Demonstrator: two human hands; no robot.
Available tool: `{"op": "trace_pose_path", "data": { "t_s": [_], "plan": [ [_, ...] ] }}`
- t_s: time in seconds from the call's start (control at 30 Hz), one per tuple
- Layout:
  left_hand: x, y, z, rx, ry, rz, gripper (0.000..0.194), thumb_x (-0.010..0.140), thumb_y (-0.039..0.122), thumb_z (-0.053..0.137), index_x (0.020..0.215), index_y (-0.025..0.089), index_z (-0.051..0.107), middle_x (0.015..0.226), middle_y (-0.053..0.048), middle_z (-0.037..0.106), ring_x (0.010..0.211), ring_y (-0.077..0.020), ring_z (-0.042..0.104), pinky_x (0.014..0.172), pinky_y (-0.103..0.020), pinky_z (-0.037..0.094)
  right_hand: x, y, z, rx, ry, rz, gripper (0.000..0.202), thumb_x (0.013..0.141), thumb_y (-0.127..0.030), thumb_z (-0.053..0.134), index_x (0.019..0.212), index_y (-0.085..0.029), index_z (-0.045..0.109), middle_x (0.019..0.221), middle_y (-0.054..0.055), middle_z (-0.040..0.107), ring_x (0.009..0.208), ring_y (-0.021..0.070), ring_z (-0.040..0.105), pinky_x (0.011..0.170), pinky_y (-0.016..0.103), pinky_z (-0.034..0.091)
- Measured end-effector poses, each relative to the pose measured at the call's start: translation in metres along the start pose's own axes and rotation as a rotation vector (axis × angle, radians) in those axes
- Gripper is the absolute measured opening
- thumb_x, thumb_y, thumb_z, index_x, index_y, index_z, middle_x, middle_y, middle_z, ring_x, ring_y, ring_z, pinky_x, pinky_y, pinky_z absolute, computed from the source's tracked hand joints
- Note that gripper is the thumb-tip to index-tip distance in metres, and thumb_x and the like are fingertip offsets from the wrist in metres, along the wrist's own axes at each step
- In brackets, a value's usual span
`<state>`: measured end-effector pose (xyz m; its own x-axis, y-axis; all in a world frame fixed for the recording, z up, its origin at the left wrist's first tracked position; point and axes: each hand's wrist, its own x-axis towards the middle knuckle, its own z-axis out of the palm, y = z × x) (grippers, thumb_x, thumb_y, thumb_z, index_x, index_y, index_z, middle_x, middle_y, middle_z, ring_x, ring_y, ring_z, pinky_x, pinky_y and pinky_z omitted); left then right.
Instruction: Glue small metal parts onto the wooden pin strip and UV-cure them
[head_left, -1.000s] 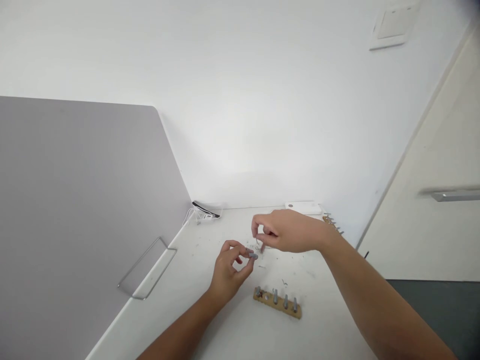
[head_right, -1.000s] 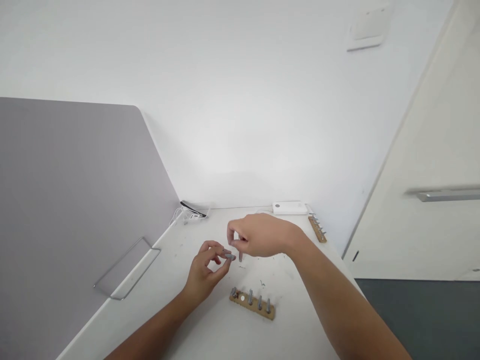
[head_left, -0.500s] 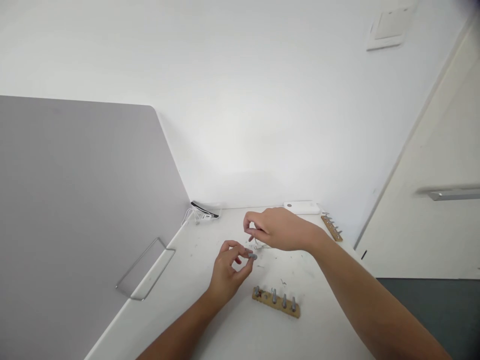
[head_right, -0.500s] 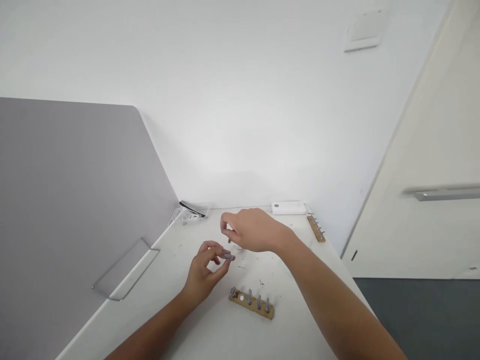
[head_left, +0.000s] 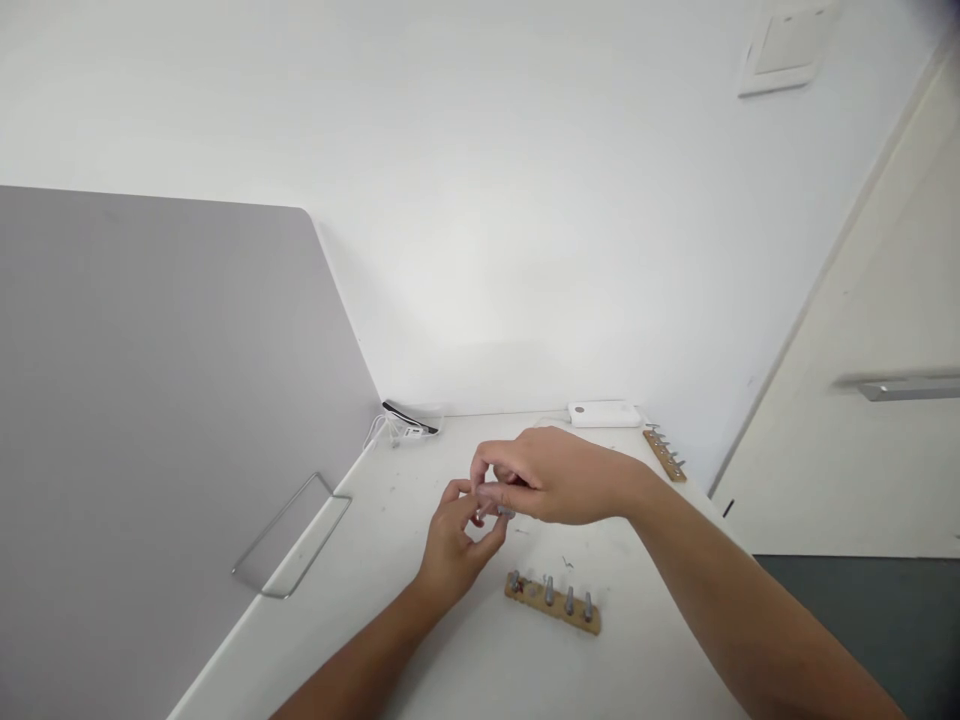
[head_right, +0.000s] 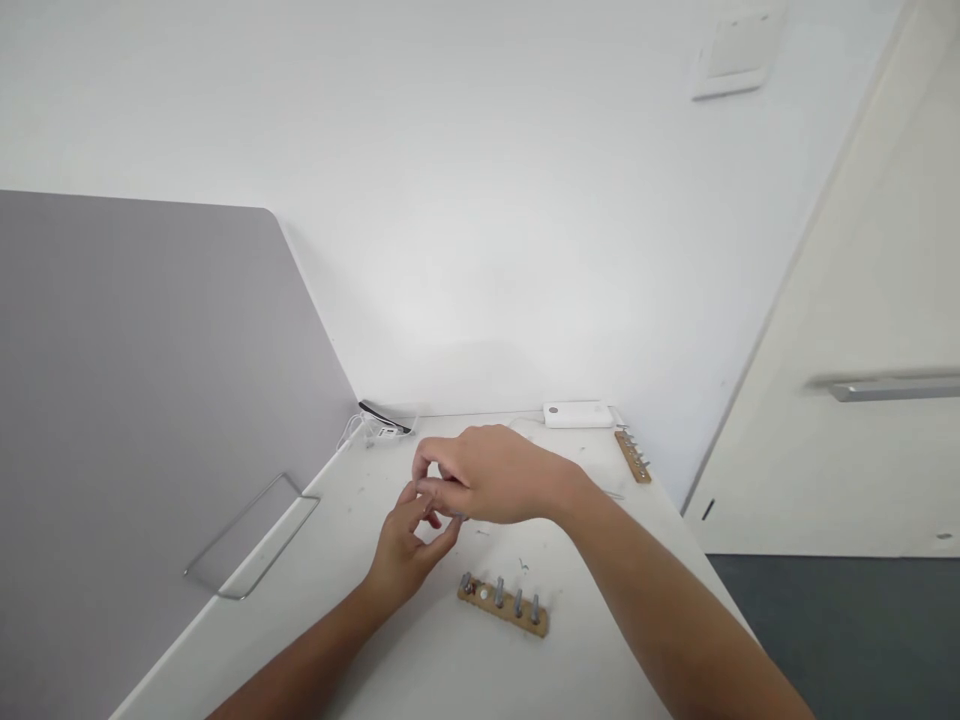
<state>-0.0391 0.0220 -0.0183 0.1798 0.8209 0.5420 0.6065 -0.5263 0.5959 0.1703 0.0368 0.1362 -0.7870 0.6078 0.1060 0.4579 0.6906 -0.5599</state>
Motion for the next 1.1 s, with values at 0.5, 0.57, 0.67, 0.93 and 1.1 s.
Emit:
{"op": "trace_pose_path", "data": {
  "t_s": [0.5,0.57,0.67,0.93,1.1],
  "plan": [
    [-0.001,0.001,0.0,-0.011,-0.024,-0.004,0.009,0.085,0.016,0.068,0.084,0.023,0.072,0.086,-0.005,0.069,0.089,-0.0218,0.063,0.059,-0.027,0.054,-0.003,0.008,-0.007,0.022,-0.176,0.083,0.017,0.101,-0.036,0.051,0.104,-0.025,0.064,0.085,-0.001,0.074,0.065,0.014,0.059,0.055,0.026,0.035],
    [-0.001,0.001,0.0,-0.006,-0.019,0.0,0.009,0.085,0.016,0.067,0.083,0.023,0.072,0.083,-0.004,0.068,0.086,-0.0209,0.062,0.058,-0.026,0.054,-0.001,0.001,-0.005,0.049,-0.135,0.03,0.02,0.103,-0.038,0.049,0.108,-0.025,0.063,0.085,-0.002,0.074,0.066,0.0133,0.059,0.057,0.025,0.035],
    [-0.001,-0.001,0.001,-0.028,-0.026,0.016,0.012,0.084,0.013,0.066,0.086,0.023,0.073,0.085,-0.005,0.07,0.091,-0.0217,0.062,0.061,-0.027,0.055,0.003,0.002,-0.001,-0.033,0.008,0.026,0.024,0.106,-0.042,0.045,0.112,-0.026,0.062,0.075,-0.003,0.07,0.062,0.0135,0.056,0.058,0.026,0.033],
    [-0.001,0.001,-0.001,-0.038,-0.037,-0.003,0.015,0.084,0.012,0.066,0.091,0.023,0.074,0.092,-0.007,0.072,0.095,-0.0228,0.064,0.055,-0.025,0.053,-0.002,0.021,-0.002,-0.182,0.023,0.171,0.018,0.102,-0.036,0.05,0.106,-0.027,0.064,0.075,-0.001,0.069,0.063,0.0154,0.055,0.057,0.027,0.03],
    [-0.001,0.005,-0.002,-0.013,-0.036,-0.007,0.008,0.084,0.015,0.068,0.084,0.022,0.071,0.088,-0.006,0.069,0.09,-0.0216,0.063,0.053,-0.024,0.051,-0.007,0.004,-0.008,-0.032,-0.145,0.095,0.018,0.101,-0.037,0.051,0.1,-0.025,0.064,0.077,-0.001,0.07,0.064,0.0146,0.056,0.055,0.026,0.032]
  ]
}}
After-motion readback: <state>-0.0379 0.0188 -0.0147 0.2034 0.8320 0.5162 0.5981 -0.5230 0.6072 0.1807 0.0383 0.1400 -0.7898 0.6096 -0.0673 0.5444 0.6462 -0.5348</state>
